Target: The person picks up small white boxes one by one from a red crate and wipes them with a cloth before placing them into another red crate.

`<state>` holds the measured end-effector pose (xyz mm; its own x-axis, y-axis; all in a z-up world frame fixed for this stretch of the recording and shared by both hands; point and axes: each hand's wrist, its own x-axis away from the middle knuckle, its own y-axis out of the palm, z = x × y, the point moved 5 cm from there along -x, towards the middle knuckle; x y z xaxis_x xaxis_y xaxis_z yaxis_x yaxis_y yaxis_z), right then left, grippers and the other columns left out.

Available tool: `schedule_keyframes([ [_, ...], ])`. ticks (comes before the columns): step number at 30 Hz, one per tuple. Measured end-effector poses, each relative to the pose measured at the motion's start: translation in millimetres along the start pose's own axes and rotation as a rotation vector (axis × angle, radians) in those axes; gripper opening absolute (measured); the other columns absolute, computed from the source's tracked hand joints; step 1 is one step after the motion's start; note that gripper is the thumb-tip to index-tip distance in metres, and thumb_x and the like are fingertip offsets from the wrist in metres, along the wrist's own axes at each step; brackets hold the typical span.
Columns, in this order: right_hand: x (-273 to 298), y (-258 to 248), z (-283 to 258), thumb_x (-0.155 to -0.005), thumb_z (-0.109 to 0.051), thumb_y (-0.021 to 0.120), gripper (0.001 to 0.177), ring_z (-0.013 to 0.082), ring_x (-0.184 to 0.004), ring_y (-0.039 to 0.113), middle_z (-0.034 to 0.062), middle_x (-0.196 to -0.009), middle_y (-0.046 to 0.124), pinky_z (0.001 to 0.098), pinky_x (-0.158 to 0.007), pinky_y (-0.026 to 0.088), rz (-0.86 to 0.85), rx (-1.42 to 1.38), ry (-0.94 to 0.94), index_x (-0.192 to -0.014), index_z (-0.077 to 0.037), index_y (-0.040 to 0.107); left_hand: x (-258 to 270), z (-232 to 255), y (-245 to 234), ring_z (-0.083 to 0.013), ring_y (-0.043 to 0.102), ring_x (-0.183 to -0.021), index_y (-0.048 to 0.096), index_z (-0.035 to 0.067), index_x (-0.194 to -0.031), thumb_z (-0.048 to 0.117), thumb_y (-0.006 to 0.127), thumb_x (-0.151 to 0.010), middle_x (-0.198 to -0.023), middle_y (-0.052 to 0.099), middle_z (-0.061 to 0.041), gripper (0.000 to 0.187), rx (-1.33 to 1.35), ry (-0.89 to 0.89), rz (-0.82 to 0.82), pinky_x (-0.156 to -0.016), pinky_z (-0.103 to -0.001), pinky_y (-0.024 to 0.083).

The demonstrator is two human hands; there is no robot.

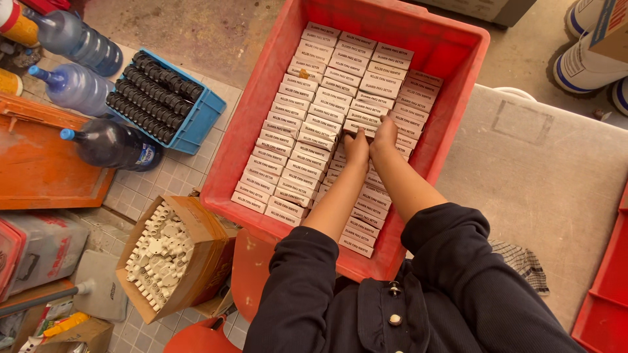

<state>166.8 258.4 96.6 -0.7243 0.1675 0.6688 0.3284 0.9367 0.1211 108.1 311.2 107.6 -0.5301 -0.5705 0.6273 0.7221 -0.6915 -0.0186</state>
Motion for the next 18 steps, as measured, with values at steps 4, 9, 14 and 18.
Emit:
schedule_keyframes([
  [4, 12.9, 10.4, -3.4, -0.090, -0.047, 0.060, 0.084, 0.0385, -0.148, 0.006, 0.0258, -0.158, 0.013, 0.0476, -0.120, 0.008, -0.163, -0.033, -0.024, -0.148, 0.001, 0.024, -8.0, 6.4, -1.6, -0.0388, 0.020, -0.144, 0.024, -0.009, -0.146, 0.036, 0.047, -0.099, -0.149, 0.027, -0.031, 0.069, 0.019, -0.023, 0.030, -0.117, -0.053, 0.018],
  [9, 20.9, 16.6, -11.7, -0.092, -0.062, 0.047, 0.088, 0.0419, -0.147, -0.012, 0.0222, -0.161, -0.006, 0.0589, -0.118, -0.007, -0.276, 0.037, -0.023, -0.152, -0.008, 0.014, -7.2, 10.6, -5.9, -0.0390, 0.033, -0.139, 0.035, -0.008, -0.140, 0.036, 0.050, -0.098, -0.140, 0.041, -0.029, 0.063, -0.106, 0.017, 0.102, -0.114, -0.050, 0.028],
  [14, 22.1, 9.3, -13.0, -0.101, -0.042, 0.048, 0.077, 0.0478, -0.144, -0.011, 0.0252, -0.158, -0.007, 0.0736, -0.105, -0.005, -0.125, 0.620, -0.278, -0.156, -0.011, 0.004, -4.5, 16.6, -13.9, -0.0348, 0.043, -0.134, 0.045, -0.007, -0.134, 0.042, 0.052, -0.096, -0.135, 0.051, -0.026, 0.063, -0.211, 0.029, 0.068, -0.110, -0.046, 0.036],
  [18, 31.0, 13.2, -11.8, -0.097, -0.024, 0.047, 0.075, 0.0481, -0.144, -0.010, 0.0235, -0.159, -0.009, 0.0774, -0.103, -0.002, -0.327, 0.979, -0.519, -0.156, -0.007, 0.004, -6.5, 12.2, 9.2, -0.0450, 0.052, -0.124, 0.052, -0.020, -0.120, 0.006, 0.035, -0.098, -0.125, 0.057, -0.036, 0.038, -0.882, 0.319, -0.335, -0.107, -0.052, 0.040],
])
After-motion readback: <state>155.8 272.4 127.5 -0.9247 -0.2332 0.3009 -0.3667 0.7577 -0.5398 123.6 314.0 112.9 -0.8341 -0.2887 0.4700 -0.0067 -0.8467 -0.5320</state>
